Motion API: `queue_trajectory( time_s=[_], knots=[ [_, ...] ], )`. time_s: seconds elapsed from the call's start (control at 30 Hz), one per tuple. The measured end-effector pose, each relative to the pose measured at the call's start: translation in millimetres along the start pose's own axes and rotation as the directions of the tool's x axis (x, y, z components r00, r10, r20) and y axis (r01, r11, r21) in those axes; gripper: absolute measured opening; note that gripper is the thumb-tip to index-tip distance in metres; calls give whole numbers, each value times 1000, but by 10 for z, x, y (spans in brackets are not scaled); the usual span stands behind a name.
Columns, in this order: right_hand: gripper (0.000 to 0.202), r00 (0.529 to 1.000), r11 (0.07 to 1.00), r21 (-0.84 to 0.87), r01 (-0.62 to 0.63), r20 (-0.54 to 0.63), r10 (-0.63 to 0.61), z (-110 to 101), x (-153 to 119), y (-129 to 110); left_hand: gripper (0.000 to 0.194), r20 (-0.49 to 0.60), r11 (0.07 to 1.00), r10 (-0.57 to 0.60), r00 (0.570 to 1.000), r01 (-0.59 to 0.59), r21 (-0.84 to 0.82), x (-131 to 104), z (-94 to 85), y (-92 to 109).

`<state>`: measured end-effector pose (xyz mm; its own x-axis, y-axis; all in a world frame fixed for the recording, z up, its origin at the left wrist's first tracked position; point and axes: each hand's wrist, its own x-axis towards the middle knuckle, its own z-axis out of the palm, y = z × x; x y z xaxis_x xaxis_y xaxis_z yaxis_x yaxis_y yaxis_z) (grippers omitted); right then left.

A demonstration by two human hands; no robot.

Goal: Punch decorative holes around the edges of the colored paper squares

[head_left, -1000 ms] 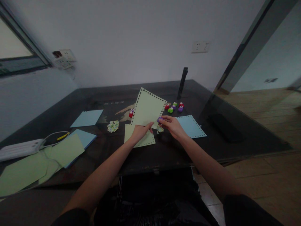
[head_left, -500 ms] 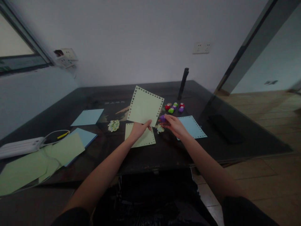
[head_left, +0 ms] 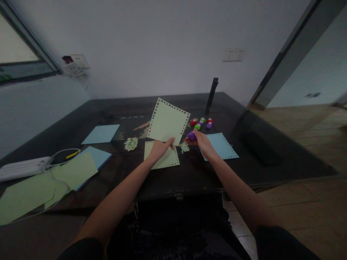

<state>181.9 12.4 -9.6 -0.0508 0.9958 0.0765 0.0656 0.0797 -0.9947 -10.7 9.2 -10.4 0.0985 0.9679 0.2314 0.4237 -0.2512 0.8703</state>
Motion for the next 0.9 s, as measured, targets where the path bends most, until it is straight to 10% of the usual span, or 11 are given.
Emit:
queue_trajectory(
  time_s=[0.23,0.63,0.9],
  knots=[
    [38,985,754,-634,172,84,-154,-51,40,94,31,-6,999,-34,999,34,13,-22,-3,56],
    [39,975,844,-511,166,-41,-217,-83,69,90,29,4,998,-55,998,55,13,-7,6,27],
    [30,996,986,-142,92,-3,-94,-49,21,17,27,23,997,-74,997,73,25,12,2,19]
  ],
)
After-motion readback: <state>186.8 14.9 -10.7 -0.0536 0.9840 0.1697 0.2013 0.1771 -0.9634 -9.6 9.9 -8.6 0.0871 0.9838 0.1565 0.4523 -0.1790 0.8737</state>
